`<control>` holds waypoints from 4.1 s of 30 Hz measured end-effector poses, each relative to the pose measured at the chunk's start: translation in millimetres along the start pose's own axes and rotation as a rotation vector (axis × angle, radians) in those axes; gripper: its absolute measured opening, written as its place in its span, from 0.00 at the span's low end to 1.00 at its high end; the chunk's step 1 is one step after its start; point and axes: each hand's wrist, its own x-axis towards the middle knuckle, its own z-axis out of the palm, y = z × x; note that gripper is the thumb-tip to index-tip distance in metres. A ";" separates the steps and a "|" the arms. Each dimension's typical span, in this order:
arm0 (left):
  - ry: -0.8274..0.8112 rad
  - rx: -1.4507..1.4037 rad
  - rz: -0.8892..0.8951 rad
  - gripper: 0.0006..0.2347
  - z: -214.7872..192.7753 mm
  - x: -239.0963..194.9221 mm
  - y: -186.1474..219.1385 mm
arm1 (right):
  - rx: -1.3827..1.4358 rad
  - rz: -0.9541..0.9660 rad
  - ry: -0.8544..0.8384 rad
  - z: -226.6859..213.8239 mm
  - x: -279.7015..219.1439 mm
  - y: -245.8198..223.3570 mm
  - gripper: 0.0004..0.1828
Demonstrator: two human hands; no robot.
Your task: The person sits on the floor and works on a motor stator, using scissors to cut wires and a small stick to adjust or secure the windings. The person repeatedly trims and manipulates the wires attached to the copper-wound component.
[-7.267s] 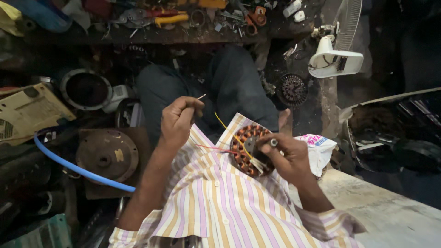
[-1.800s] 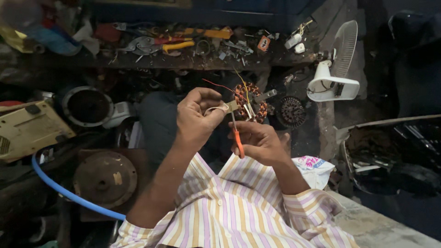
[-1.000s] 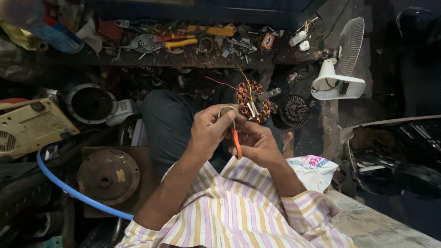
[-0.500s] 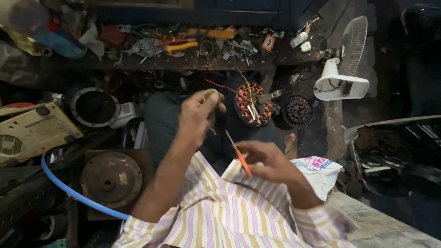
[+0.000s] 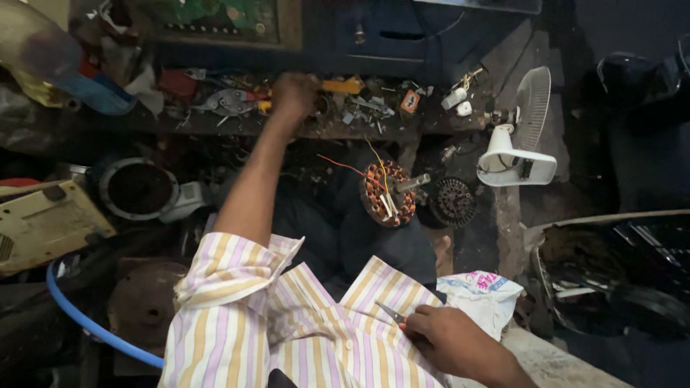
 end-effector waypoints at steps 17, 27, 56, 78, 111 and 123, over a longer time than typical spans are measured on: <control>-0.443 -0.062 0.504 0.07 -64.6 -272.3 32.3 | 0.127 0.003 0.421 -18.1 20.7 -13.1 0.14; -0.540 0.289 0.579 0.06 -14.1 -345.9 74.9 | 0.438 -0.177 0.953 24.7 61.3 -24.9 0.11; -0.487 -0.197 0.163 0.08 -11.3 -335.7 68.0 | 1.096 -0.024 0.853 47.9 75.7 4.2 0.15; -0.354 -0.250 0.063 0.04 -12.3 -319.4 71.7 | 1.220 -0.058 0.621 22.5 98.3 24.7 0.11; -0.422 -0.346 -0.004 0.05 -11.4 -317.1 57.9 | 0.566 -0.084 0.964 19.7 95.4 -13.3 0.07; -0.406 -0.208 0.205 0.06 -20.2 -318.8 69.4 | 0.829 0.033 0.737 1.0 96.7 -16.5 0.07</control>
